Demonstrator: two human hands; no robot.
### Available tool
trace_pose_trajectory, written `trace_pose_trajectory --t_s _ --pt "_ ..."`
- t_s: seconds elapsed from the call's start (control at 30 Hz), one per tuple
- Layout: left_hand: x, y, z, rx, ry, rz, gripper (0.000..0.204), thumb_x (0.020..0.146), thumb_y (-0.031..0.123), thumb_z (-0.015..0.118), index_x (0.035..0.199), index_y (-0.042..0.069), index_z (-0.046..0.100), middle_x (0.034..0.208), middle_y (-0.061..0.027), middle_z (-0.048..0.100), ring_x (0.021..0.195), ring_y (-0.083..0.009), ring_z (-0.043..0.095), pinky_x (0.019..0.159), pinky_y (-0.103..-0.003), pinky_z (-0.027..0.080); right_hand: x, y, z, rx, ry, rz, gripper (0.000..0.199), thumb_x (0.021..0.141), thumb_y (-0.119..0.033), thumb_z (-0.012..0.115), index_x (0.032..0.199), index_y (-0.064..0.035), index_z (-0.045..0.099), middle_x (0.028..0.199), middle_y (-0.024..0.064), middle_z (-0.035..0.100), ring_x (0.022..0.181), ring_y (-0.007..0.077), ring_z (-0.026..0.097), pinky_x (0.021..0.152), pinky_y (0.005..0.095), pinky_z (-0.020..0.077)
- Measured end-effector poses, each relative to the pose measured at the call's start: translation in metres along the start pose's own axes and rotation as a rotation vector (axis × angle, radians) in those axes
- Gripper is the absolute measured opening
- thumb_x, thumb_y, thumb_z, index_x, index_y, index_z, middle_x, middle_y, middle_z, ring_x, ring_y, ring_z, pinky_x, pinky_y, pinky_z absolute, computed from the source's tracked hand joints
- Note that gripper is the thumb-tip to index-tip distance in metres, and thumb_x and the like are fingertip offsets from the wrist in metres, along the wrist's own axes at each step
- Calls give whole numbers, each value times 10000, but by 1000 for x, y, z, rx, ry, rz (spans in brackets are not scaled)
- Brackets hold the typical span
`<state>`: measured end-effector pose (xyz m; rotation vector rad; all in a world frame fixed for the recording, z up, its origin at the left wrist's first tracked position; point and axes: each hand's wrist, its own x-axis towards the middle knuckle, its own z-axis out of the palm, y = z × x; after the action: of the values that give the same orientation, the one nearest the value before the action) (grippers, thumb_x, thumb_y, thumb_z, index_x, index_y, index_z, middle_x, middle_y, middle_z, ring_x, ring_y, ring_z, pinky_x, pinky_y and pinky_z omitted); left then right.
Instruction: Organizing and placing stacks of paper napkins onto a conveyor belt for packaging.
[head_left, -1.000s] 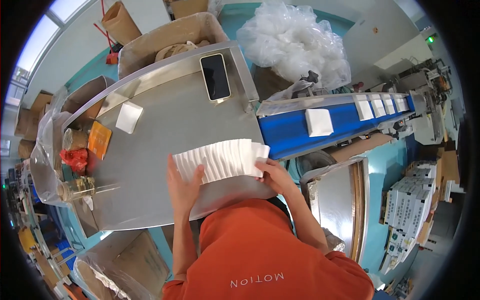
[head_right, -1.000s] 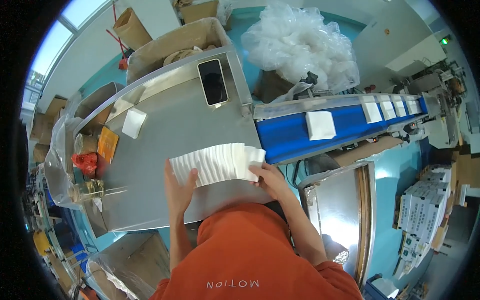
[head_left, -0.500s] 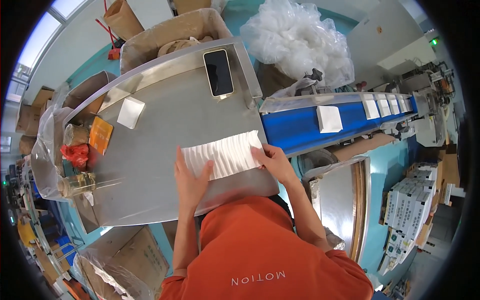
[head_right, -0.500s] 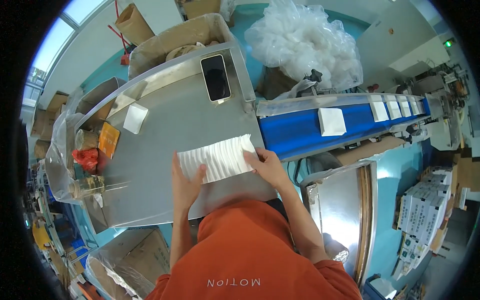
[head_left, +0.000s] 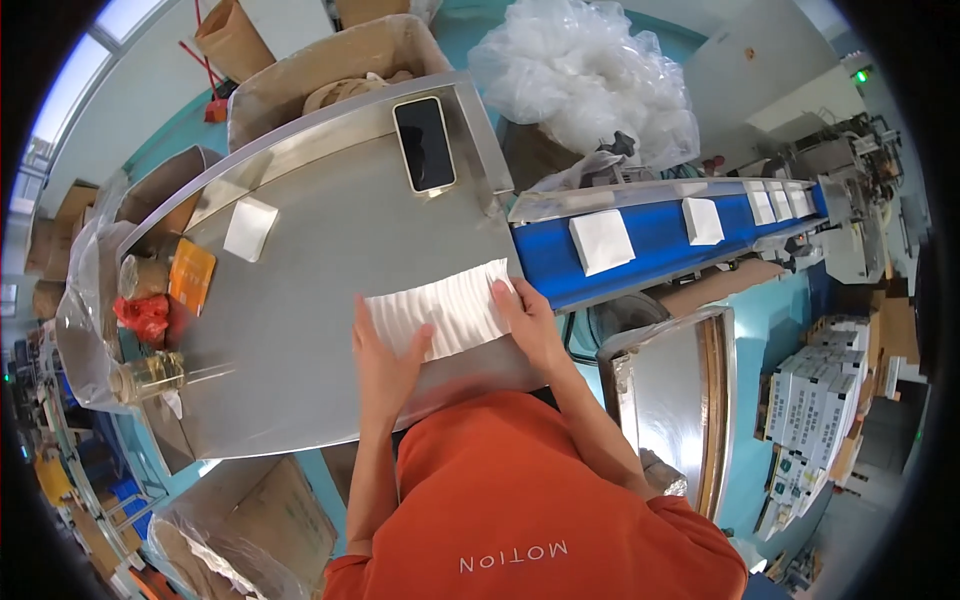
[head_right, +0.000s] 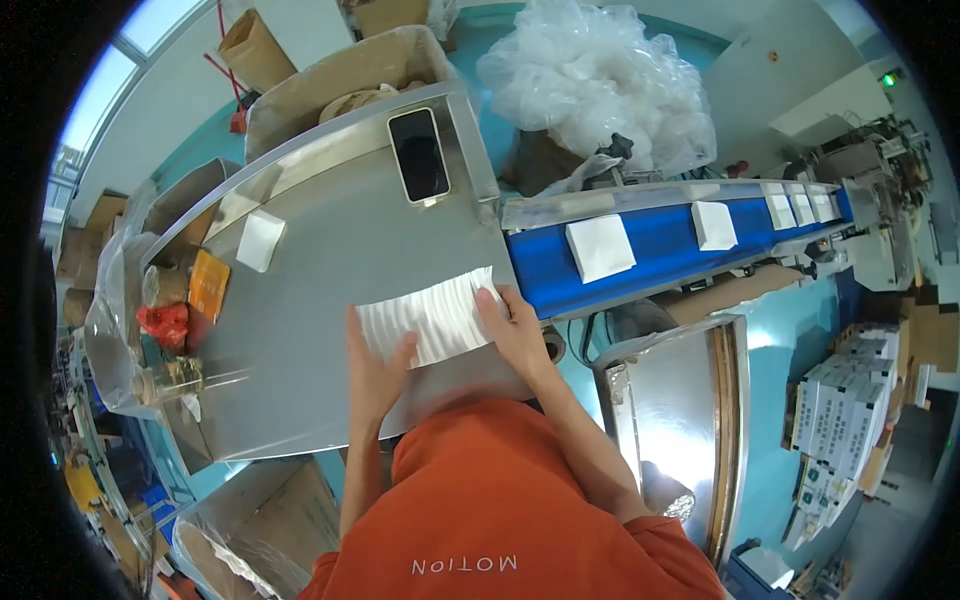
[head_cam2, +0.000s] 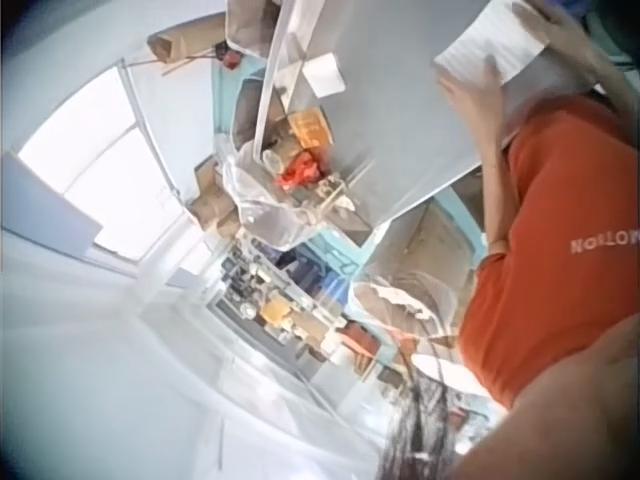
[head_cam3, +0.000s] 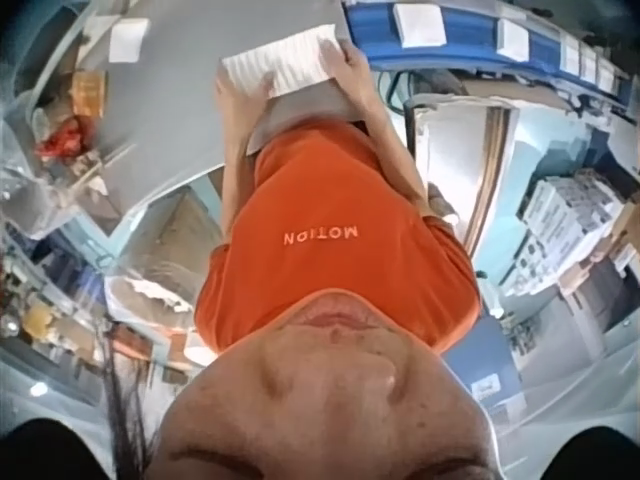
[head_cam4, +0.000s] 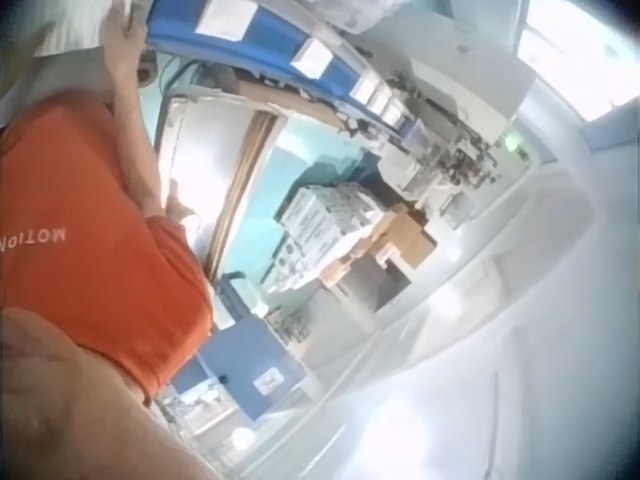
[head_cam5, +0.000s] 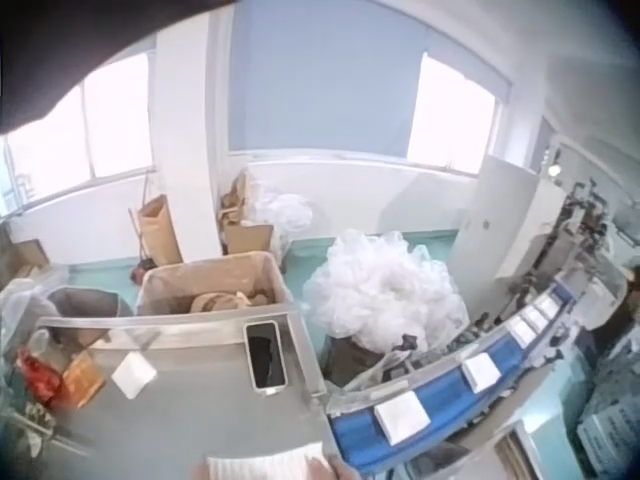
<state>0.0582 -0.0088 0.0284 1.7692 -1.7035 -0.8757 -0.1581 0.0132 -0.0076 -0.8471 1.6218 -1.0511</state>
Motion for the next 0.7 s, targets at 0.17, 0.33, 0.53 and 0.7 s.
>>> trace_pose_trajectory --t_s 0.17,0.33,0.53,0.7 --pt "1 -7 -7 17 54 -18 967 821 391 757 1483 -59 214 1367 -281 435 1268 -423 432 1051 -448 369 -11 15 -28 246 -185 413 279 942 -179 614 1173 -24 599 967 33 648 783 116 598 689 253 487" --pt "0 0 -8 17 -14 -7 956 827 374 756 1486 -54 211 1364 -284 438 1247 -423 454 1039 -453 382 -4 22 -41 777 211 181 303 993 -288 570 1120 -13 564 1030 117 643 956 196 629 865 316 520" --pt "-1 8 4 -69 -43 44 963 818 343 771 1498 -33 202 1346 -274 451 1244 -407 464 1032 -445 391 -13 10 -4 -159 51 13 444 965 -359 583 1211 11 576 1066 92 648 971 151 581 851 282 458" --pt "3 4 1 24 10 -23 963 813 331 770 1495 -39 200 1338 -268 455 1226 -415 465 1028 -459 393 -19 16 -16 546 -57 485 362 936 -244 625 1248 -74 559 1053 39 626 943 155 587 704 300 492"
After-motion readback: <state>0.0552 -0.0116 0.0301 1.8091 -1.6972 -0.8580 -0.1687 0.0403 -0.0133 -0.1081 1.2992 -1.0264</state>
